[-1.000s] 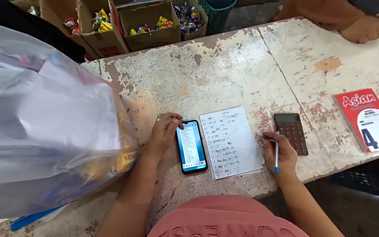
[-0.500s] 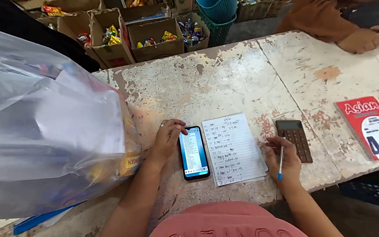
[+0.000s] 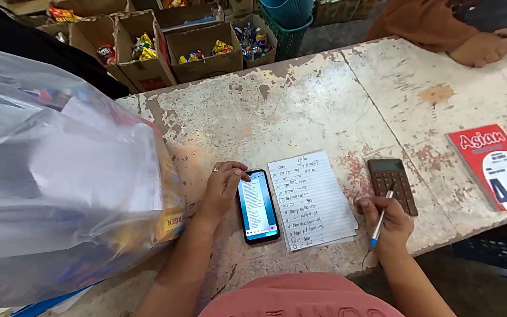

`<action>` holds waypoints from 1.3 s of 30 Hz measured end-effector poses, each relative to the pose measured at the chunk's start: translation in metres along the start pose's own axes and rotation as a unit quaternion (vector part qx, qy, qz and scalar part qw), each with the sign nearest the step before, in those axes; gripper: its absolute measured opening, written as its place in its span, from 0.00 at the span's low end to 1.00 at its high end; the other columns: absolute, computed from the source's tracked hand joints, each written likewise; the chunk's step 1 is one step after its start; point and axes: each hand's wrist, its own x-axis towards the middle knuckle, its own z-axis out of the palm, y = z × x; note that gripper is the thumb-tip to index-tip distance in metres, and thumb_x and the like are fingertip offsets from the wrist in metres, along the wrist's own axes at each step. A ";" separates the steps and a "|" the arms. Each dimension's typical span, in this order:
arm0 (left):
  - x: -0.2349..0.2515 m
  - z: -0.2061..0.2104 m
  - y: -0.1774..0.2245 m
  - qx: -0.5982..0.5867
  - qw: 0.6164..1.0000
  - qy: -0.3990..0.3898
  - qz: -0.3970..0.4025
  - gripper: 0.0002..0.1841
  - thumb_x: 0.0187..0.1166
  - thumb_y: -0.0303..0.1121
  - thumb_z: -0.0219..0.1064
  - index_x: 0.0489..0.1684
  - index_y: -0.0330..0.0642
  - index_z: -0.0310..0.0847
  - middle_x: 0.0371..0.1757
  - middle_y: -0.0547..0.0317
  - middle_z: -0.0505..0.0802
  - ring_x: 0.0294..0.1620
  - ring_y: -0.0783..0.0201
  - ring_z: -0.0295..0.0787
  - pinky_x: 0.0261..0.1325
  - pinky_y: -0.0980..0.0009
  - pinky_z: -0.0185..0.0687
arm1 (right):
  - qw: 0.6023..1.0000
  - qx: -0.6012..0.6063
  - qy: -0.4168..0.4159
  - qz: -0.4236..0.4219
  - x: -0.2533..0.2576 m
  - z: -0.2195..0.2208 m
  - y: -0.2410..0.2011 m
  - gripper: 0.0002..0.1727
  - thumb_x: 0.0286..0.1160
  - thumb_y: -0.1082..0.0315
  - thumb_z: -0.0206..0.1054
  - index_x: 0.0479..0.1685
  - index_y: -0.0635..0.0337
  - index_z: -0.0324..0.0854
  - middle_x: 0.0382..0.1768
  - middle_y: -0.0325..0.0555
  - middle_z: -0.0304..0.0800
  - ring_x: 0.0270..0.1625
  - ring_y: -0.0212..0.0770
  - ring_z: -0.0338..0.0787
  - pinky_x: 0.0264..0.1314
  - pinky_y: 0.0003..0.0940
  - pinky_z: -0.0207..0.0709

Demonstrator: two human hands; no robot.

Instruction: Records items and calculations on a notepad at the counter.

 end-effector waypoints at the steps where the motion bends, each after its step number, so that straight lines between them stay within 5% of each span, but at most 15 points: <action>1: 0.000 0.000 0.000 -0.001 1.000 0.000 -0.002 0.28 0.90 0.41 0.41 0.36 0.42 0.92 0.59 0.57 0.91 0.69 0.60 0.79 0.76 0.58 0.67 | 1.000 -0.006 -0.003 -0.004 0.000 0.000 0.001 0.21 0.85 0.57 0.66 0.35 0.71 0.84 0.29 0.46 0.92 0.34 0.24 0.91 0.42 0.19 0.85; 6: 0.000 0.000 0.000 -0.002 1.000 -0.002 -0.007 0.28 0.90 0.41 0.41 0.37 0.43 0.93 0.59 0.58 0.91 0.69 0.60 0.79 0.77 0.58 0.66 | 1.000 0.007 -0.015 0.013 0.002 0.000 -0.002 0.25 0.91 0.53 0.58 0.35 0.69 0.84 0.30 0.42 0.93 0.35 0.23 0.92 0.43 0.20 0.86; 12: 0.000 -0.001 0.002 0.002 1.000 -0.006 -0.004 0.28 0.91 0.42 0.42 0.37 0.43 0.92 0.59 0.58 0.91 0.68 0.60 0.80 0.76 0.57 0.69 | 0.997 0.022 -0.024 0.075 0.005 0.001 -0.006 0.38 0.91 0.39 0.48 0.62 0.74 0.77 0.35 0.41 0.93 0.36 0.24 0.92 0.42 0.24 0.88; 17: -0.001 0.000 0.000 0.002 1.000 -0.010 -0.004 0.28 0.91 0.44 0.41 0.37 0.43 0.92 0.59 0.59 0.91 0.68 0.60 0.79 0.76 0.57 0.68 | 0.996 0.039 -0.030 0.073 0.005 -0.002 -0.003 0.42 0.88 0.32 0.44 0.67 0.68 0.75 0.41 0.40 0.94 0.37 0.25 0.91 0.42 0.24 0.86; 22: -0.002 -0.001 0.001 -0.002 1.000 -0.007 -0.007 0.28 0.91 0.44 0.41 0.38 0.45 0.93 0.59 0.60 0.91 0.69 0.61 0.79 0.76 0.58 0.68 | 0.998 0.003 -0.032 0.051 0.006 -0.003 -0.001 0.41 0.90 0.35 0.44 0.58 0.69 0.85 0.49 0.50 0.90 0.44 0.28 0.88 0.48 0.25 0.84; 26: 0.000 0.000 -0.002 -0.017 1.000 -0.012 0.008 0.29 0.93 0.46 0.41 0.40 0.44 0.92 0.58 0.59 0.92 0.69 0.61 0.81 0.77 0.57 0.70 | 0.994 0.024 -0.012 0.103 0.017 -0.005 -0.009 0.23 0.87 0.55 0.60 0.60 0.69 0.84 0.59 0.52 0.87 0.60 0.36 0.87 0.63 0.35 0.83; 29: 0.000 0.001 -0.006 -0.021 1.000 -0.010 0.015 0.30 0.93 0.46 0.38 0.39 0.43 0.92 0.56 0.58 0.93 0.67 0.61 0.81 0.77 0.59 0.68 | 0.964 0.155 -0.002 0.215 0.045 0.008 -0.028 0.12 0.89 0.60 0.57 0.55 0.57 0.77 0.39 0.34 0.89 0.41 0.29 0.89 0.47 0.30 0.87; 31: 0.000 0.000 -0.007 -0.014 1.000 -0.008 0.016 0.31 0.92 0.45 0.37 0.40 0.43 0.92 0.55 0.58 0.94 0.67 0.60 0.81 0.78 0.58 0.67 | 0.928 0.238 -0.017 0.285 0.067 0.024 -0.038 0.14 0.94 0.54 0.46 0.50 0.52 0.73 0.25 0.31 0.84 0.26 0.29 0.86 0.35 0.31 0.86; 35: 0.000 0.000 -0.007 -0.005 1.000 -0.008 0.017 0.31 0.92 0.44 0.37 0.39 0.43 0.92 0.55 0.57 0.94 0.67 0.60 0.82 0.80 0.58 0.65 | 0.938 0.218 -0.089 0.255 0.089 0.046 -0.038 0.23 0.93 0.44 0.48 0.41 0.50 0.77 0.22 0.35 0.80 0.21 0.28 0.79 0.27 0.25 0.78; 39: 0.001 -0.001 -0.004 -0.007 1.000 -0.007 0.010 0.30 0.92 0.44 0.38 0.39 0.43 0.92 0.54 0.57 0.94 0.67 0.61 0.81 0.78 0.59 0.66 | 0.952 0.186 -0.076 0.232 0.116 0.070 -0.022 0.14 0.85 0.62 0.66 0.30 0.56 0.76 0.19 0.32 0.81 0.19 0.24 0.81 0.24 0.20 0.77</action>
